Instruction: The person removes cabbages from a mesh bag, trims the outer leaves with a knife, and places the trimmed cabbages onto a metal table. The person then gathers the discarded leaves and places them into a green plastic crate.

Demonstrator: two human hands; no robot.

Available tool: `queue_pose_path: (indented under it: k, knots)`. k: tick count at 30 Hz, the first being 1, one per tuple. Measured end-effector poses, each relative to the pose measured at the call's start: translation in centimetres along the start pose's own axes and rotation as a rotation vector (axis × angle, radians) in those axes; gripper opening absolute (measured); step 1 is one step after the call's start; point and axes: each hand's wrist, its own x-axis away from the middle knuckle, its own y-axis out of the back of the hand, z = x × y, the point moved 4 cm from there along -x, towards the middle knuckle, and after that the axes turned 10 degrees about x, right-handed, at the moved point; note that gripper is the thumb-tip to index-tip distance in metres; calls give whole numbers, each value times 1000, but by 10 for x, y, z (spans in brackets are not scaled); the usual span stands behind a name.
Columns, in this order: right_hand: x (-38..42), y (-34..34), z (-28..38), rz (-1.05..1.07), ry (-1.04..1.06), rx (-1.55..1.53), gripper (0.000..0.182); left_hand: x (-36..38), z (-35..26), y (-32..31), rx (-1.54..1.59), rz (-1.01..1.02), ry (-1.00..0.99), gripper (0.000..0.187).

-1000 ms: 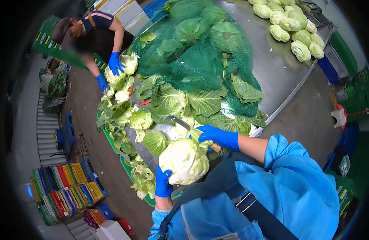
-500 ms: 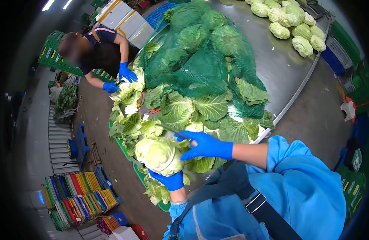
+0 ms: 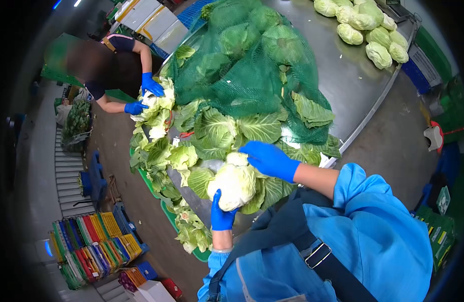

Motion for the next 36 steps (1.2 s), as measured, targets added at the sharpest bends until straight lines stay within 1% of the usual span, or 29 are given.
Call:
queue_pose_path:
  k: [1, 3, 4, 6, 7, 9, 12, 14, 17, 18, 20, 21, 22, 23, 24, 25, 26, 27, 28, 29, 30, 33, 34, 36]
  knots:
    - [18, -11, -1, 135, -30, 31, 36, -10, 12, 9, -9, -55, 48, 59]
    - [65, -32, 0, 415, -108, 99, 37, -29, 40, 26, 94, -120, 164, 59]
    - [71, -35, -1, 449, -144, 113, 37, -32, 48, 24, 140, -150, 216, 59]
    - [79, -43, -4, 519, -210, 130, 38, -35, 52, 22, 154, -143, 200, 59]
    - [82, -47, -6, 549, -208, 167, 38, -35, 52, 23, 158, -143, 189, 58]
    - [81, -54, -6, 599, -201, 237, 39, -34, 51, 25, 93, -205, 167, 58]
    - [68, -49, -1, 634, -159, 360, 41, -36, 55, 25, 33, -243, 126, 58]
    - [64, -55, -6, 595, -112, 393, 42, -39, 58, 25, 8, -246, 99, 57]
    - [57, -69, -12, 603, -92, 399, 43, -40, 58, 24, 151, -277, 132, 52]
    - [54, -75, -15, 618, -96, 395, 44, -39, 58, 23, 90, -298, 74, 52]
    - [45, -92, -36, 493, -209, 381, 38, -31, 60, 10, -28, -339, -45, 51]
    - [40, -100, -50, 426, -261, 375, 36, -31, 62, 9, -13, -334, -59, 51]
    - [29, -100, -58, 392, -378, 200, 38, -29, 62, 11, -7, -332, -73, 51]
    - [27, -101, -59, 432, -404, 167, 43, -27, 59, 13, -2, -327, -89, 51]
    - [25, -99, -60, 474, -424, 138, 47, -25, 53, 15, 66, -254, -46, 54]
    - [18, -91, -56, 516, -444, 112, 52, -20, 45, 21, 18, -157, -117, 57]
    - [13, -86, -45, 583, -418, 134, 64, -15, 38, 26, -31, -57, -186, 59]
    - [6, -78, -38, 548, -425, 119, 63, -13, 31, 32, -81, 38, -248, 62]
    - [-3, -66, -26, 522, -432, 101, 63, 1, 16, 24, -82, 24, -237, 65]
    - [-7, -62, -19, 502, -434, 80, 63, 8, 5, 23, -84, 51, -239, 66]
    - [-11, -69, -26, 497, -482, -102, 57, 11, -5, 24, -92, 74, -248, 67]
    - [-21, -85, -35, 263, -711, -794, 48, 7, -24, 26, -128, 152, -281, 69]
    - [-27, -93, -39, 128, -642, -778, 40, 7, -27, 29, -141, 173, -287, 70]
    - [-19, -96, -55, 334, -787, -620, 40, 12, -25, 38, -79, 215, -279, 70]
